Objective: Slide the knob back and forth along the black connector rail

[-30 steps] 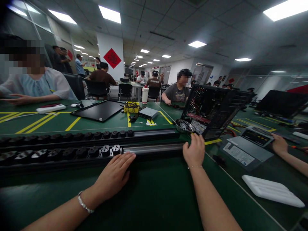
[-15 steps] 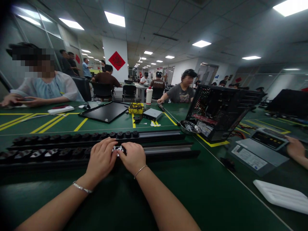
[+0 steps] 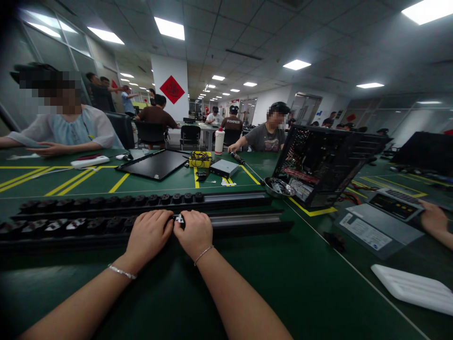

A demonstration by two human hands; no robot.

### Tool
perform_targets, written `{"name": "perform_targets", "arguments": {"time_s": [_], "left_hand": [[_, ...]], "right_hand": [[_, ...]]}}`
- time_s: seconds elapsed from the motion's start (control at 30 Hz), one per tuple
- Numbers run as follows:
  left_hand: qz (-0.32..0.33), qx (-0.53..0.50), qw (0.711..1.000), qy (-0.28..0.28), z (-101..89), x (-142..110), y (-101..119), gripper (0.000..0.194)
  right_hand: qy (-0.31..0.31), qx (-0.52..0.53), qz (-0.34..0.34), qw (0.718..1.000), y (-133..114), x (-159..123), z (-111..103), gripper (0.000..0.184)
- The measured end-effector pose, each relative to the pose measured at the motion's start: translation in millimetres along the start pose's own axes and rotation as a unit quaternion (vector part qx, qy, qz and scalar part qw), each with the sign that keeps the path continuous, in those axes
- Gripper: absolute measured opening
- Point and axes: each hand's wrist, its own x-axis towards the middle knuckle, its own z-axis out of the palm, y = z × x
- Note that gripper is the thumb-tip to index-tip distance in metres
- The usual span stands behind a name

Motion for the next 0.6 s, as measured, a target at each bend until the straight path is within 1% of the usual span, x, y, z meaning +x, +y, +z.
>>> {"name": "perform_targets", "arguments": {"time_s": [0.17, 0.37, 0.6], "left_hand": [[-0.002, 0.005, 1.000, 0.005, -1.6, -0.2, 1.6, 0.022], [-0.003, 0.011, 1.000, -0.008, -1.4, 0.0, 0.7, 0.020], [-0.002, 0.005, 1.000, -0.011, -1.6, -0.8, 1.8, 0.023]], "right_hand": [[0.014, -0.004, -0.003, 1.000, 0.2, -0.9, 1.4, 0.019], [0.012, -0.022, 0.007, 1.000, 0.3, -0.3, 1.7, 0.018], [0.012, -0.023, 0.013, 1.000, 1.1, 0.4, 1.8, 0.016]]}}
